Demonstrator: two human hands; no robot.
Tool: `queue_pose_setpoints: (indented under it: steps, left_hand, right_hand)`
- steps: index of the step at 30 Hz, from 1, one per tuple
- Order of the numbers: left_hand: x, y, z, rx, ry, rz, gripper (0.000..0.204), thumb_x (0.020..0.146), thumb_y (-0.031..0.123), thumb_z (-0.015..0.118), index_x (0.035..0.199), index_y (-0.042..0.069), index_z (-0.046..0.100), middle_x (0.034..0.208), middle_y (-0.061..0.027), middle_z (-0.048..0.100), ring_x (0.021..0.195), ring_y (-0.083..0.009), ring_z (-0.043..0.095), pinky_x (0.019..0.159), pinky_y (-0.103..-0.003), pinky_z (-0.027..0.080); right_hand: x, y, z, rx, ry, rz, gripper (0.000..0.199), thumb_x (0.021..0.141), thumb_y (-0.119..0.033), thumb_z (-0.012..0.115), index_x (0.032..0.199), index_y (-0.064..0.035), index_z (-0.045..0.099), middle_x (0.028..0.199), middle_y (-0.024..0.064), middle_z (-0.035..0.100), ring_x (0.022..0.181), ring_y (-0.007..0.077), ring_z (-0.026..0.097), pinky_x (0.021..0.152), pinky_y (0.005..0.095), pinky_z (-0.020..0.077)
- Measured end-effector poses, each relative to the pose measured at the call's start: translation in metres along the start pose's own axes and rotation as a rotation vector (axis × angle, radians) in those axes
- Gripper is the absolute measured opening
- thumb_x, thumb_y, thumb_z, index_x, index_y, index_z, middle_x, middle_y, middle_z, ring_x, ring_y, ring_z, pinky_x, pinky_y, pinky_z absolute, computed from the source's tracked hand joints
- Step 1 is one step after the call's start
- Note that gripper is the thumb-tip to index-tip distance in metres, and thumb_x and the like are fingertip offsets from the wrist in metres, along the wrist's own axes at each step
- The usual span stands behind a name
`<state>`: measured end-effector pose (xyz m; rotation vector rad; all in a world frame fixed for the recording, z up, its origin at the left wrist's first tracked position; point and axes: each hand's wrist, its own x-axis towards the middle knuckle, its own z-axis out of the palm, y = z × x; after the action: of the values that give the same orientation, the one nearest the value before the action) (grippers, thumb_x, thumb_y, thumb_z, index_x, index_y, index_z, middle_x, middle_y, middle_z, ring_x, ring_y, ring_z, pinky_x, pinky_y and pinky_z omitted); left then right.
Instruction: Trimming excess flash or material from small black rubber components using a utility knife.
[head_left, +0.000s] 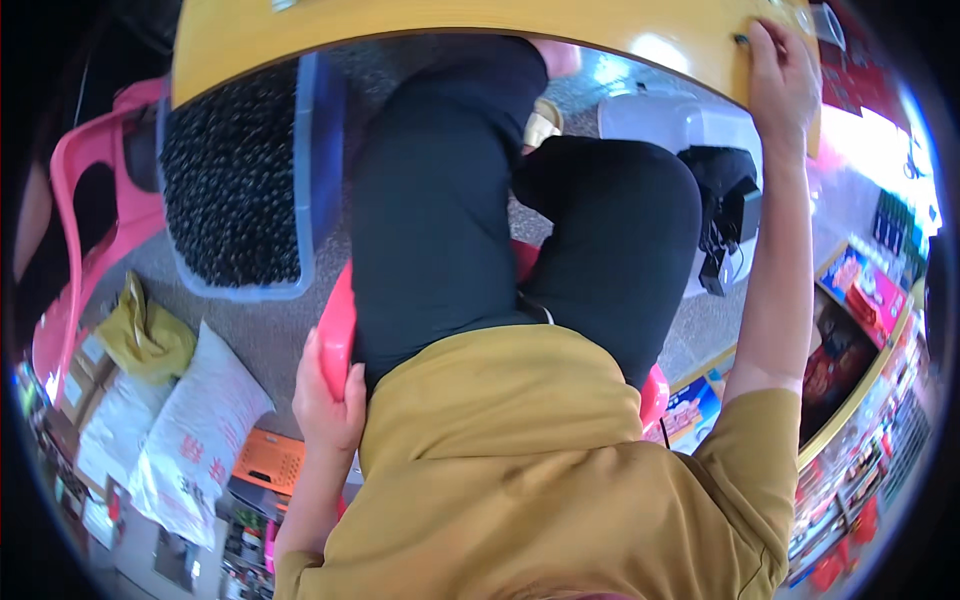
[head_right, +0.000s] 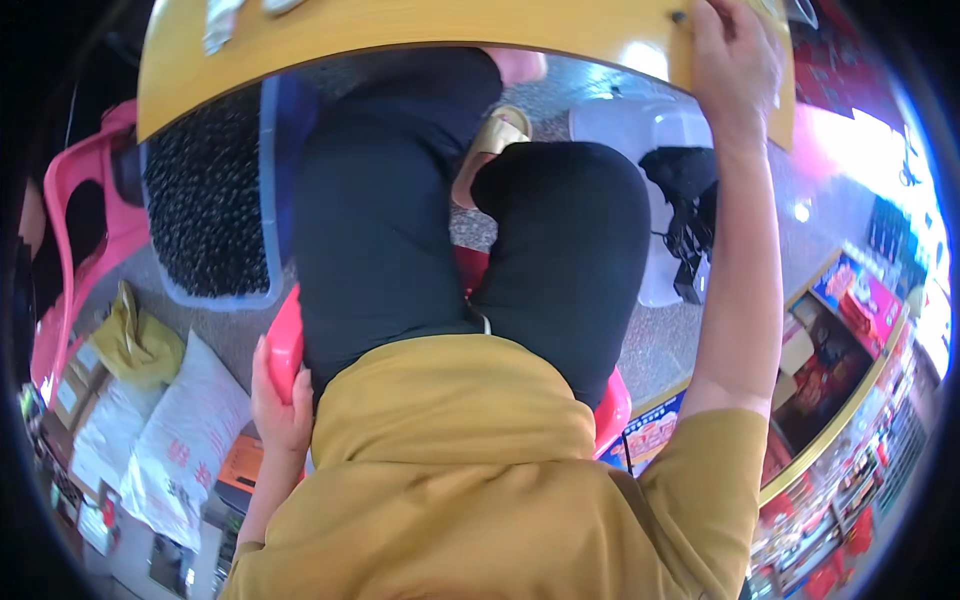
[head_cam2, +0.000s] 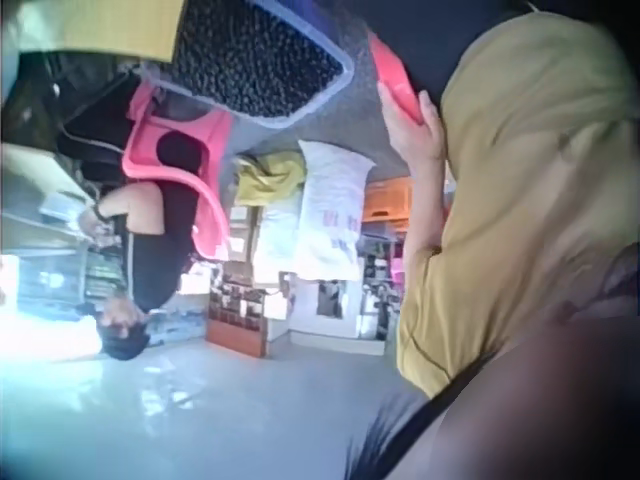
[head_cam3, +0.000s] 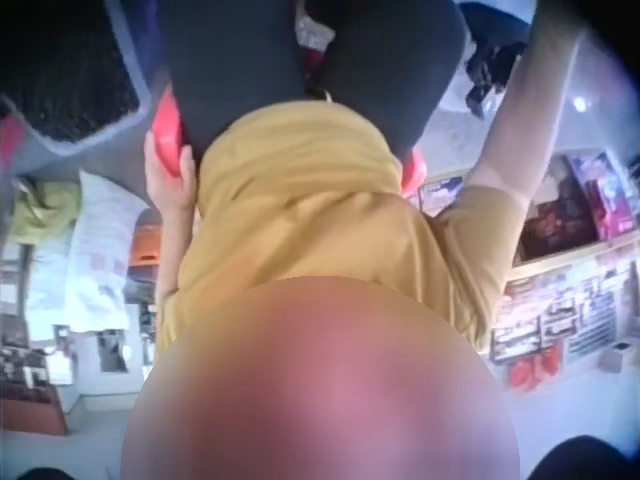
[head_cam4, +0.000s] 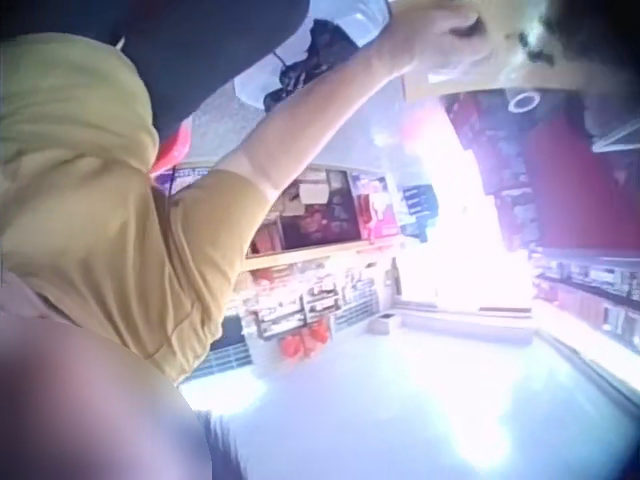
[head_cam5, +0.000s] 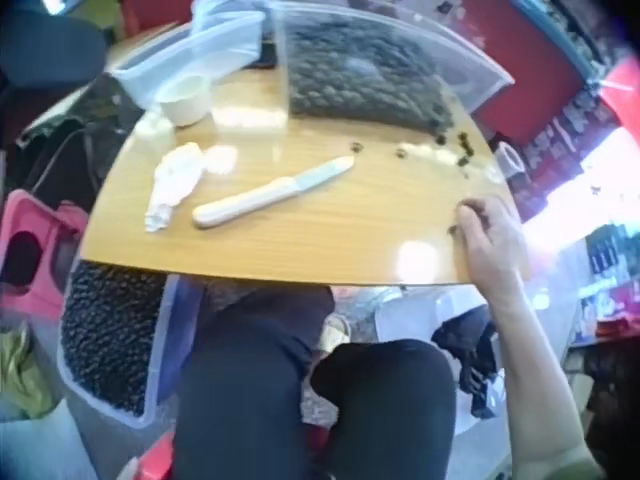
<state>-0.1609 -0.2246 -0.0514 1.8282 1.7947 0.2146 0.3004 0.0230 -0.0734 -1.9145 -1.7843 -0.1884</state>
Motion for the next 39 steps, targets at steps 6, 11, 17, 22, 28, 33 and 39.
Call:
queue_pose_setpoints:
  steps: [6,11,17,22,28,33,39]
  left_hand:
    - [-0.006,-0.003,0.005,-0.019,-0.027,-0.125,0.058,0.081,0.011,0.058,0.130,-0.003,0.032,0.127,-0.0218,0.043,0.116,-0.0331,0.045,0.096,-0.036,0.035]
    - [-0.006,0.001,0.009,0.079,0.017,-0.085,0.056,0.081,0.012,0.057,0.129,-0.006,0.033,0.128,-0.0239,0.041,0.118,-0.0353,0.042,0.099,-0.038,0.032]
    - [-0.007,-0.005,0.015,0.147,0.058,-0.012,0.057,0.083,0.017,0.055,0.129,-0.007,0.031,0.130,-0.0239,0.039,0.120,-0.0361,0.039,0.100,-0.039,0.030]
    - [-0.010,-0.018,0.012,0.190,0.005,0.011,0.060,0.084,0.020,0.053,0.131,-0.006,0.028,0.132,-0.0239,0.035,0.122,-0.0362,0.035,0.101,-0.040,0.028]
    - [0.023,-0.016,0.016,0.340,-0.022,0.255,0.046,0.083,0.024,0.051,0.115,-0.002,0.034,0.115,-0.0190,0.041,0.106,-0.0335,0.043,0.091,-0.040,0.033]
    - [0.365,0.105,0.286,0.541,0.072,0.818,0.016,0.076,0.024,0.049,0.075,0.009,0.055,0.074,-0.0055,0.056,0.073,-0.0233,0.055,0.068,-0.035,0.042]
    - [0.454,0.170,0.383,0.521,-0.088,1.100,0.036,0.083,0.034,0.048,0.106,0.009,0.058,0.104,-0.0141,0.059,0.096,-0.0330,0.055,0.081,-0.042,0.044]
  right_hand:
    - [-0.009,-0.013,0.003,0.229,0.075,0.155,0.017,0.082,-0.014,0.055,0.087,0.0011,0.060,0.077,0.0138,0.061,0.075,0.0236,0.060,0.068,0.0321,0.0463]
    - [-0.015,-0.001,0.000,0.351,0.150,0.148,0.016,0.082,-0.013,0.055,0.089,0.0012,0.060,0.078,0.0148,0.061,0.076,0.0262,0.060,0.070,0.0324,0.0458]
    - [-0.065,0.008,-0.035,0.439,0.569,-0.065,0.020,0.082,-0.016,0.056,0.089,0.0022,0.060,0.083,0.0214,0.060,0.081,0.0286,0.060,0.071,0.0338,0.0456]
    - [-0.149,0.055,0.009,0.270,0.118,0.062,0.021,0.073,-0.005,0.062,0.094,-0.0063,0.060,0.091,0.0086,0.060,0.088,0.0245,0.057,0.081,0.0362,0.0423]
    - [-0.196,0.095,0.060,0.027,-0.209,0.043,0.025,0.074,-0.011,0.060,0.098,-0.0067,0.057,0.105,0.0097,0.055,0.105,0.0267,0.048,0.090,0.0393,0.0372]
    - [-0.191,0.064,0.104,0.449,-0.279,0.123,0.025,0.073,-0.013,0.061,0.096,-0.0041,0.056,0.100,0.0116,0.055,0.098,0.0302,0.051,0.083,0.0392,0.0429]
    - [-0.197,0.093,0.159,0.365,-0.346,0.505,0.031,0.074,-0.020,0.060,0.100,-0.0048,0.056,0.101,0.0132,0.056,0.096,0.0320,0.054,0.082,0.0407,0.0441]
